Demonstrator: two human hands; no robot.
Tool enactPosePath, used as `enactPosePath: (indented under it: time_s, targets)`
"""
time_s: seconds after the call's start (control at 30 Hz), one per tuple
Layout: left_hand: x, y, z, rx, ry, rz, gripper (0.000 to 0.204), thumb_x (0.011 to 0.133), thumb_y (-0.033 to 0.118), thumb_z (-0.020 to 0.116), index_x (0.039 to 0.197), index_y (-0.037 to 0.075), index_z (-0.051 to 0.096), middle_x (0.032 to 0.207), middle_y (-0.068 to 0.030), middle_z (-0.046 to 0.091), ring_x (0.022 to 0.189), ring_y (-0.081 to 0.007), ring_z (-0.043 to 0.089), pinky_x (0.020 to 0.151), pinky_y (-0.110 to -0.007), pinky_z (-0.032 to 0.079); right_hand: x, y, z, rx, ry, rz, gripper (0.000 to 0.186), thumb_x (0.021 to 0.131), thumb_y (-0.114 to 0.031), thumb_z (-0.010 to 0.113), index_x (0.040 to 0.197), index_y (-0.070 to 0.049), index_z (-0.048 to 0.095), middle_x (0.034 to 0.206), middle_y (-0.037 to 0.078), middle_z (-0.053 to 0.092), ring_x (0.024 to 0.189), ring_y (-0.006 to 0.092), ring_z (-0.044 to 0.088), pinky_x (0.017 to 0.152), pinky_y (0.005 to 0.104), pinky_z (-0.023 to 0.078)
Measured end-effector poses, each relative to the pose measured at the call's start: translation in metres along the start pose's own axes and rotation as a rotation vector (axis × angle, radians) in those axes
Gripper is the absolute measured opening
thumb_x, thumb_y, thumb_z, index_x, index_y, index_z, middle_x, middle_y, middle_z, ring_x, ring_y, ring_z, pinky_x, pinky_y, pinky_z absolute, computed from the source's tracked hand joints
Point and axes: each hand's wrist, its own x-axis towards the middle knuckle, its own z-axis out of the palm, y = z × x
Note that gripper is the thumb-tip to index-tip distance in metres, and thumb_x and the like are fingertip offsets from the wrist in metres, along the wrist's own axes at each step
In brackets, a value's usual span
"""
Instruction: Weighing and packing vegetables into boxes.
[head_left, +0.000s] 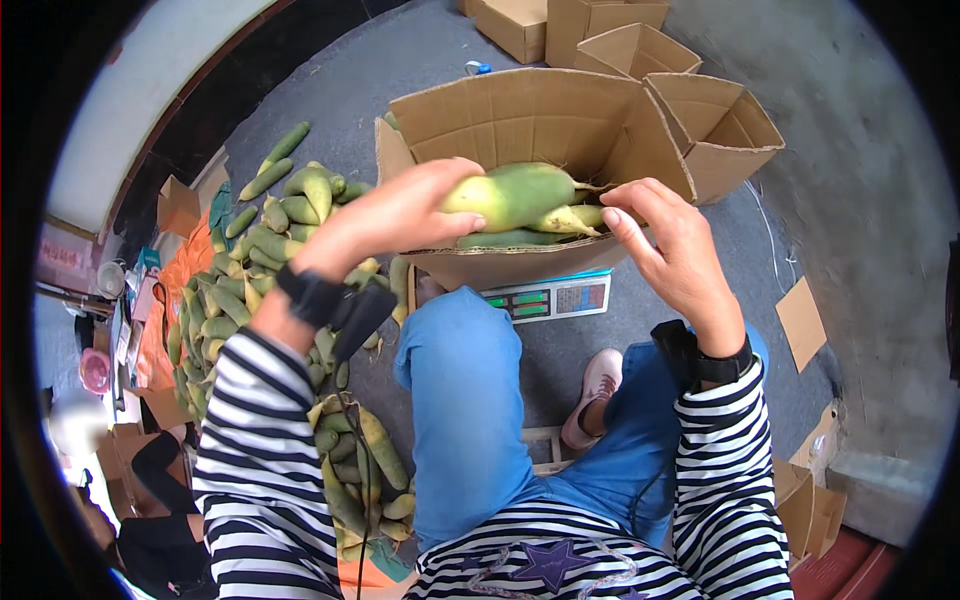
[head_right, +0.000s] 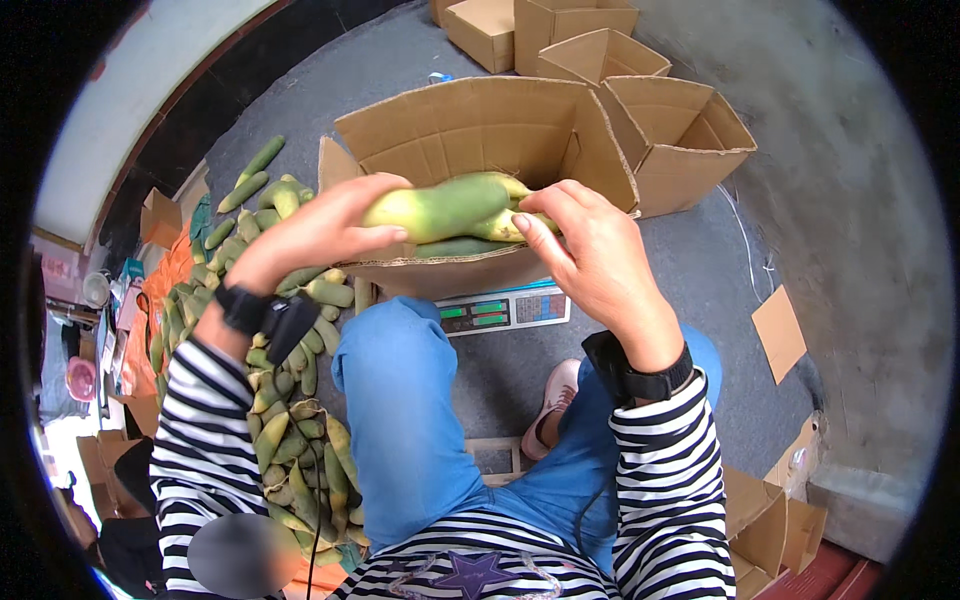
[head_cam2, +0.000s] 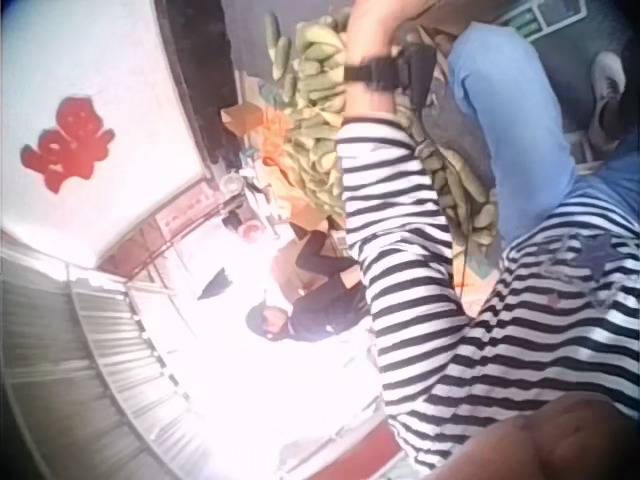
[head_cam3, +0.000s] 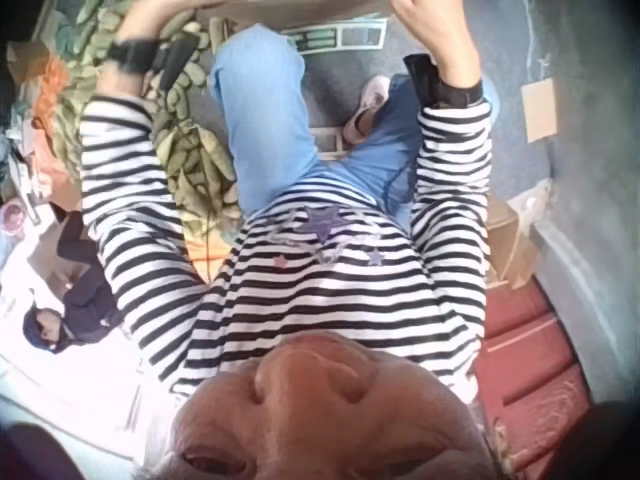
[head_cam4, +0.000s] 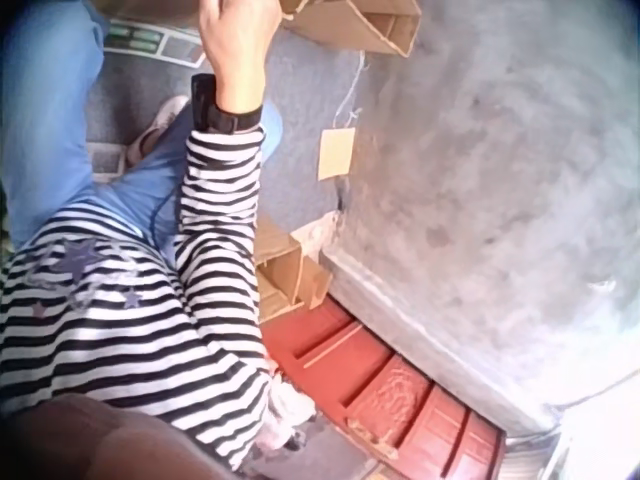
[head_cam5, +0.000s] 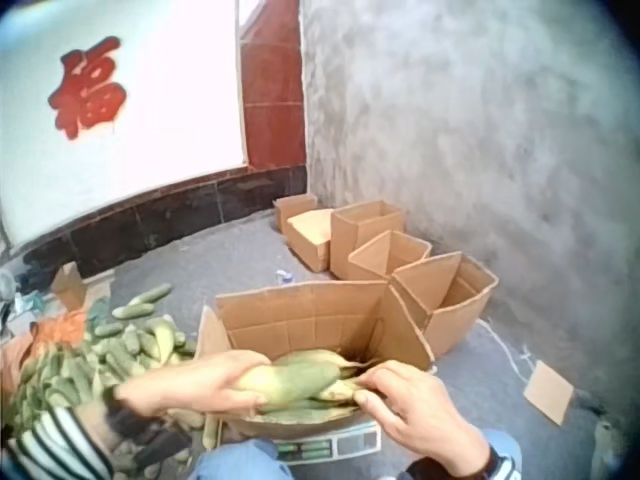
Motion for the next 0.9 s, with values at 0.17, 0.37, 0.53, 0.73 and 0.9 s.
enactPosePath:
  time_s: [0.17, 0.37, 0.53, 0.73, 0.9]
  targets:
    - [-0.013, 0.013, 0.014, 0.166, 0.211, 0.083, 0.049, 0.096, 0.02, 0.063, 0.14, 0.0, 0.05, 0.132, -0.022, 0.058, 0.122, -0.038, 0.057, 0.105, -0.043, 0.045, -0.004, 0.01, -0.002, -0.014, -0.012, 0.013, 0.02, 0.098, -0.019, 0.063, 0.106, -0.002, 0.068, 0.095, 0.012, 0.066, 0.087, 0.0281, 0.067, 0.075, 0.0363, 0.053]
    - [-0.122, 0.079, 0.055, 0.13, 0.172, -0.04, 0.055, 0.085, 0.016, 0.072, 0.137, 0.006, 0.056, 0.141, -0.017, 0.053, 0.138, -0.0371, 0.045, 0.115, -0.048, 0.033, -0.005, 0.014, 0.001, -0.028, 0.026, -0.011, 0.021, 0.099, -0.021, 0.063, 0.105, -0.002, 0.069, 0.094, 0.012, 0.067, 0.085, 0.028, 0.066, 0.074, 0.0351, 0.052]
    - [-0.131, 0.081, 0.104, 0.33, 0.397, -0.055, 0.063, 0.077, 0.032, 0.079, 0.134, 0.011, 0.06, 0.144, -0.0166, 0.049, 0.136, -0.0393, 0.042, 0.112, -0.057, 0.032, -0.003, 0.01, 0.013, -0.002, 0.044, -0.067, 0.021, 0.096, -0.024, 0.063, 0.097, -0.004, 0.069, 0.089, 0.012, 0.067, 0.083, 0.0315, 0.067, 0.072, 0.0404, 0.053]
    - [-0.139, 0.071, 0.101, 0.326, 0.434, -0.04, 0.061, 0.076, 0.028, 0.078, 0.132, 0.009, 0.062, 0.144, -0.0172, 0.049, 0.136, -0.0401, 0.043, 0.112, -0.052, 0.034, -0.005, -0.013, 0.003, 0.023, -0.023, -0.085, 0.022, 0.097, -0.025, 0.063, 0.099, -0.004, 0.07, 0.089, 0.013, 0.068, 0.081, 0.0304, 0.067, 0.072, 0.0396, 0.053]
    - [-0.145, 0.07, 0.1, 0.32, 0.45, -0.061, 0.06, 0.076, 0.027, 0.078, 0.132, 0.01, 0.062, 0.144, -0.0159, 0.049, 0.136, -0.0393, 0.042, 0.112, -0.051, 0.034, -0.026, -0.042, -0.046, -0.016, 0.007, -0.159, 0.019, 0.096, -0.021, 0.065, 0.1, -0.002, 0.069, 0.09, 0.013, 0.069, 0.083, 0.0287, 0.068, 0.072, 0.037, 0.053]
